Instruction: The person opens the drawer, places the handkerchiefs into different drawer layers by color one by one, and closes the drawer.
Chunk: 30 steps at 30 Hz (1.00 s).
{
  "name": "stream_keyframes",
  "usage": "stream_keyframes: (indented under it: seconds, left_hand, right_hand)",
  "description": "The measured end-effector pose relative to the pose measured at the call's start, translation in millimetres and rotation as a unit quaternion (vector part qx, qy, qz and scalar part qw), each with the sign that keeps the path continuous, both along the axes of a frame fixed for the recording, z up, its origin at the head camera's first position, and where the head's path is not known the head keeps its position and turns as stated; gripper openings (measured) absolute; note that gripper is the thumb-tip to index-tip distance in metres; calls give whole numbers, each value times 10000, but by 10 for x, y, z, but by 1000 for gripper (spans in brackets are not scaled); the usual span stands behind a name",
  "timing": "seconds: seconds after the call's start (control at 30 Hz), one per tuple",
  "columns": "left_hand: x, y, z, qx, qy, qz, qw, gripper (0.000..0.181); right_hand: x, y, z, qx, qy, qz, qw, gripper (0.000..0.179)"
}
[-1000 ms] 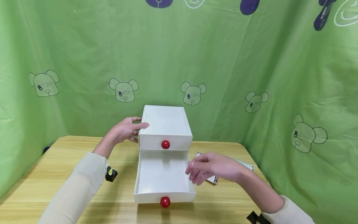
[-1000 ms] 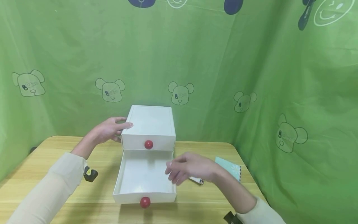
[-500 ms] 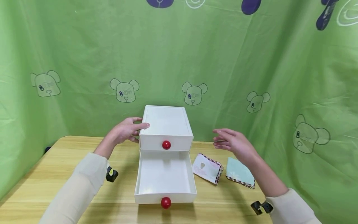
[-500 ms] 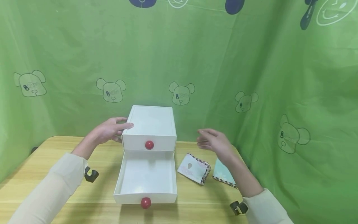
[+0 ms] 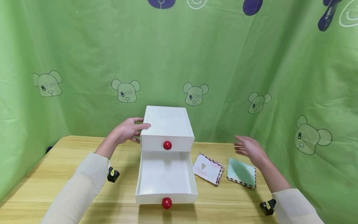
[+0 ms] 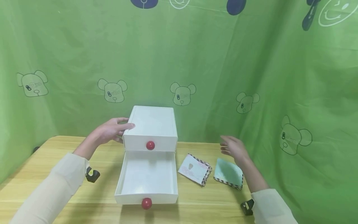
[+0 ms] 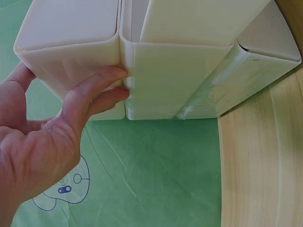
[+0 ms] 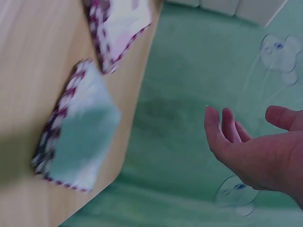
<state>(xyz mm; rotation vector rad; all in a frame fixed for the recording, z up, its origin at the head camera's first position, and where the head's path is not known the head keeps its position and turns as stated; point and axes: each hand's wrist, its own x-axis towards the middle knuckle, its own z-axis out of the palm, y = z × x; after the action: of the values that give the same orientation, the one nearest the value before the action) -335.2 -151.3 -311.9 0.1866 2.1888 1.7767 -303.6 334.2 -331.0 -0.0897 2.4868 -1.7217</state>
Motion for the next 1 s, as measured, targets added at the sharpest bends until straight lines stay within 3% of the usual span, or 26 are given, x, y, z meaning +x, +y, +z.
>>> stream_keyframes:
  seconds: [0.27, 0.7, 1.0]
  left_hand:
    - [28, 9, 33, -7, -2, -27, 10000, 86]
    - [8, 12, 13, 51, -23, 27, 10000, 87]
    - [29, 10, 23, 83, 14, -12, 10000, 86]
  right_hand:
    - [-79, 340, -277, 173, -338, -360, 9986, 71]
    - [-59, 731, -634, 518, -604, -833, 9933, 73]
    - [14, 878, -855, 723, -657, -1220, 9877, 92]
